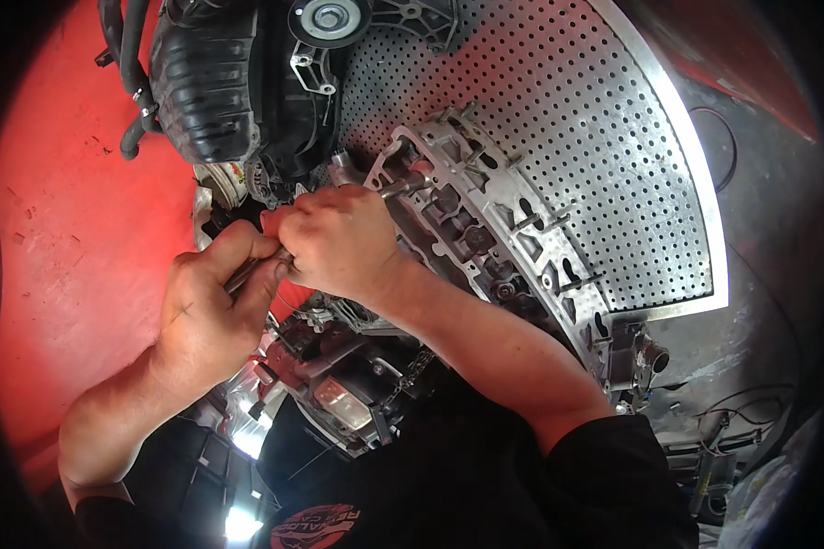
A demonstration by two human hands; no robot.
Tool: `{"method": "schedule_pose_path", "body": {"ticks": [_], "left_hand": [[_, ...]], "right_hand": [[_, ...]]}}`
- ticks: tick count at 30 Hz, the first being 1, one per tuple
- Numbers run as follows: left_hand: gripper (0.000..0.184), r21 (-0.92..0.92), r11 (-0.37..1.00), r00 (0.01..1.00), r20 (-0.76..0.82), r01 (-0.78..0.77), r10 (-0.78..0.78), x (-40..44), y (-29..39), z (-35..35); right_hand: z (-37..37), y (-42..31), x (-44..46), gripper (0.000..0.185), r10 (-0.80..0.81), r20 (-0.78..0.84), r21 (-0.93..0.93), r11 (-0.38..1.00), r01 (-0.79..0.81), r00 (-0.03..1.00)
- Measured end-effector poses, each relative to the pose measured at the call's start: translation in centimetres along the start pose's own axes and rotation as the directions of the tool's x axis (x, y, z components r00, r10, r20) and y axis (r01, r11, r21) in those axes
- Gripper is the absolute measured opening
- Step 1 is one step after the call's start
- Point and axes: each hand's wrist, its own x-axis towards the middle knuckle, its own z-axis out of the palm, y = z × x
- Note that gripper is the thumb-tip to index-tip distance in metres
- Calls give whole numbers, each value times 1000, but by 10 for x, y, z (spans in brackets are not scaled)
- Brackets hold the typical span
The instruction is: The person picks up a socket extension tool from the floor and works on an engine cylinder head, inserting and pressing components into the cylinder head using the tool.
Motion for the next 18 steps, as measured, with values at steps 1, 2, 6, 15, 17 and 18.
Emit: {"method": "schedule_pose_path", "body": {"ticks": [1, 2, 6, 15, 17, 18], "left_hand": [[7, -18, 1000, 1000, -3, -1, 1, 0, 1, 0], [7, -36, 999, 1000, -6, -5, 5, 0, 2, 0], [6, -5, 1000, 1000, 14, 25, -25, -3, 5, -3], [12, -43, 999, 998, -64, -23, 20, 2, 5, 1], [12, -54, 995, 991, -106, -83, 77, 2, 1, 4], [12, -52, 995, 992, -103, -81, 76, 2, 0, 4]], "right_hand": [[0, 0, 0, 23, -14, -9, -29, 999, 14, 1000], [0, 0, 1, 23, -16, -7, -31, 999, 16, 1000], [-2, -5, -1, 26, 30, 15, 21, 999, -30, 999], [-2, 0, 3, 21, -9, -5, -27, 1000, 9, 1000], [-1, -3, 2, 20, 2, -6, 4, 1000, -2, 1000], [1, -2, 1, 20, 10, -23, 13, 1000, -10, 1000]]}}
